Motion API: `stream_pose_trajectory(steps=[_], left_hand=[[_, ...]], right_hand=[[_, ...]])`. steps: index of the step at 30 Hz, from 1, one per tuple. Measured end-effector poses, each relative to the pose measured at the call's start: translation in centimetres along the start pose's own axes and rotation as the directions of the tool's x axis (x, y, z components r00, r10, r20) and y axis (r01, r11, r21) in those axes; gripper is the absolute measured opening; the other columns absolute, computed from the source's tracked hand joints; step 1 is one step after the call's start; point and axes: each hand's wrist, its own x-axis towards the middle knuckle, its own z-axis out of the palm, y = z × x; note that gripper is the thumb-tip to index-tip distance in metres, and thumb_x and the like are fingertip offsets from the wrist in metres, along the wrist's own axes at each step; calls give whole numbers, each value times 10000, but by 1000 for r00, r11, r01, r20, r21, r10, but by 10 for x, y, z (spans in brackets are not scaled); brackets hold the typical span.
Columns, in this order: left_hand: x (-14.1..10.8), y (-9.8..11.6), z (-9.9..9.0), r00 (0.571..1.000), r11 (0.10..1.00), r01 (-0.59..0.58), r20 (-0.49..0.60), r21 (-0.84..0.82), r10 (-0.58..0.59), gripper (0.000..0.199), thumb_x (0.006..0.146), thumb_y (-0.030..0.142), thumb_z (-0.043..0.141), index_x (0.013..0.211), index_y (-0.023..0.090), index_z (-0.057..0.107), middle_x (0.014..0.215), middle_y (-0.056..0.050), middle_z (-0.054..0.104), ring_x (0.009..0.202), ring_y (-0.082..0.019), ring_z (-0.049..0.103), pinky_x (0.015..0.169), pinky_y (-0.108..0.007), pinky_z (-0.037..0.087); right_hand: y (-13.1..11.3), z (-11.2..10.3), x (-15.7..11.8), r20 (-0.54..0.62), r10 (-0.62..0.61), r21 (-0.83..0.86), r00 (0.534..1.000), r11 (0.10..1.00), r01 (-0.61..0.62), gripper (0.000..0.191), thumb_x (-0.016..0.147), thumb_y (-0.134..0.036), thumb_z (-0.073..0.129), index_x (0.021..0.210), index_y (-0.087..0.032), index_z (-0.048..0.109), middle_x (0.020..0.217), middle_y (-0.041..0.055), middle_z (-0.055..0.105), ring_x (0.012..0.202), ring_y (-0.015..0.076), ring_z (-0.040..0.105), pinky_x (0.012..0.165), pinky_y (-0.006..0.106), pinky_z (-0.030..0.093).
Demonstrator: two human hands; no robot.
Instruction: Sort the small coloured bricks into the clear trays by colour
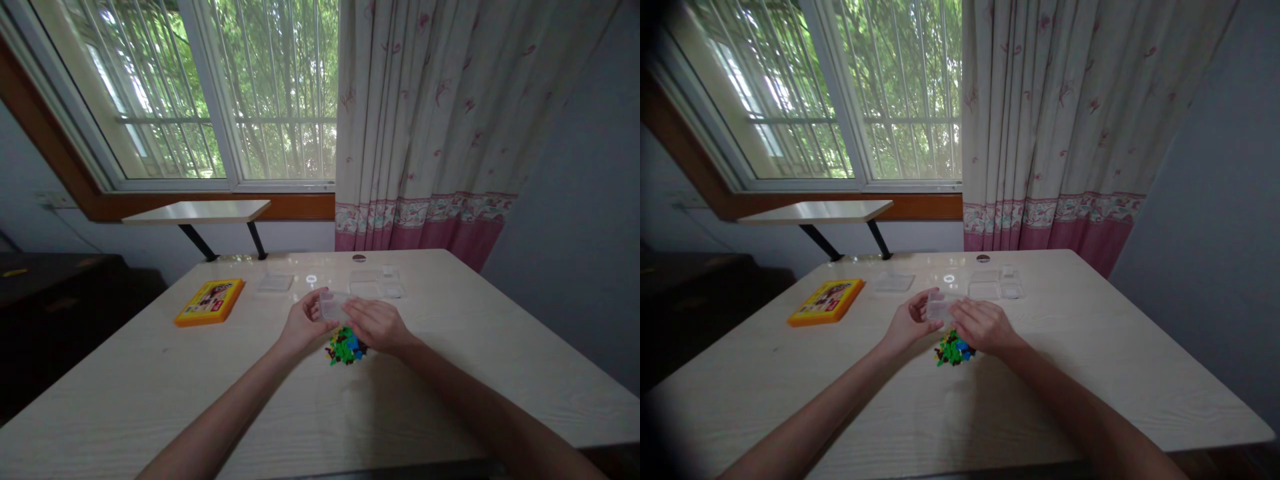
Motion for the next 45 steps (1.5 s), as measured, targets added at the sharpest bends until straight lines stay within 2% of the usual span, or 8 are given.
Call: stream_pose_trajectory(steps=[5, 12, 20, 30, 37, 40, 43, 45], left_hand=[[-3, 5, -1, 999, 999, 0, 35, 41, -2, 661, 409, 102, 764, 1027, 119, 529, 936, -72, 635, 789, -165, 611, 738, -286, 491], [-3, 9, -1, 1000, 995, 5, 21, 96, -7, 649, 427, 116, 747, 1035, 111, 521, 923, -76, 639, 798, -170, 608, 747, -294, 482], [-2, 9, 0, 999, 995, 37, -30, 93, -34, 607, 444, 151, 738, 1014, 107, 533, 858, -53, 655, 745, -163, 617, 728, -294, 487], [0, 10, 1, 997, 991, 48, -64, 129, -39, 546, 444, 176, 743, 953, 112, 555, 812, -41, 661, 663, -140, 614, 651, -256, 490], [-1, 9, 0, 1000, 987, 1, -31, 162, 4, 529, 473, 220, 734, 957, 113, 550, 803, -39, 651, 669, -145, 612, 642, -253, 484], [-2, 10, 0, 1000, 984, 5, -18, 181, -2, 518, 481, 224, 733, 953, 118, 548, 813, -40, 637, 677, -150, 608, 634, -254, 484], [-5, 9, 1, 999, 989, -7, 50, 148, -1, 541, 484, 222, 741, 974, 122, 535, 855, -49, 612, 705, -155, 604, 644, -259, 483], [-7, 8, 1, 994, 994, -37, 104, 101, 26, 621, 478, 231, 757, 1037, 130, 507, 913, -64, 587, 740, -160, 600, 674, -271, 482]], right_hand=[[1, -1, -3, -30, -122, -1, 992, 993, 122, 315, 795, -181, 498, 1105, -158, 547, 973, 82, 659, 874, 185, 626, 686, 294, 520], [1, 3, -4, -11, -81, 77, 997, 994, 81, 306, 824, -179, 456, 1120, -178, 536, 992, 89, 651, 913, 177, 613, 706, 295, 524], [2, 5, 3, -62, -147, 0, 987, 989, 147, 297, 820, -137, 437, 1100, -136, 536, 951, 95, 664, 872, 169, 625, 683, 288, 530], [1, 8, 3, -54, -115, 41, 992, 992, 118, 320, 816, -114, 415, 1122, -123, 509, 934, 115, 664, 850, 180, 632, 694, 293, 533], [-6, 9, 4, -28, -11, 114, 1000, 993, 14, 303, 827, -135, 386, 1088, -153, 540, 932, 105, 665, 851, 179, 632, 717, 294, 527], [-4, 8, 5, -28, 19, 67, 999, 998, -17, 288, 824, -127, 384, 1045, -152, 567, 865, 87, 679, 752, 162, 645, 670, 270, 524], [3, 0, 8, -33, 125, 46, 992, 991, -124, 260, 830, -146, 388, 969, -152, 608, 705, 60, 679, 591, 143, 628, 596, 252, 509], [9, -7, 10, -25, 235, 128, 972, 965, -230, 246, 839, -192, 400, 936, -171, 625, 700, 52, 677, 598, 141, 627, 604, 247, 504]])
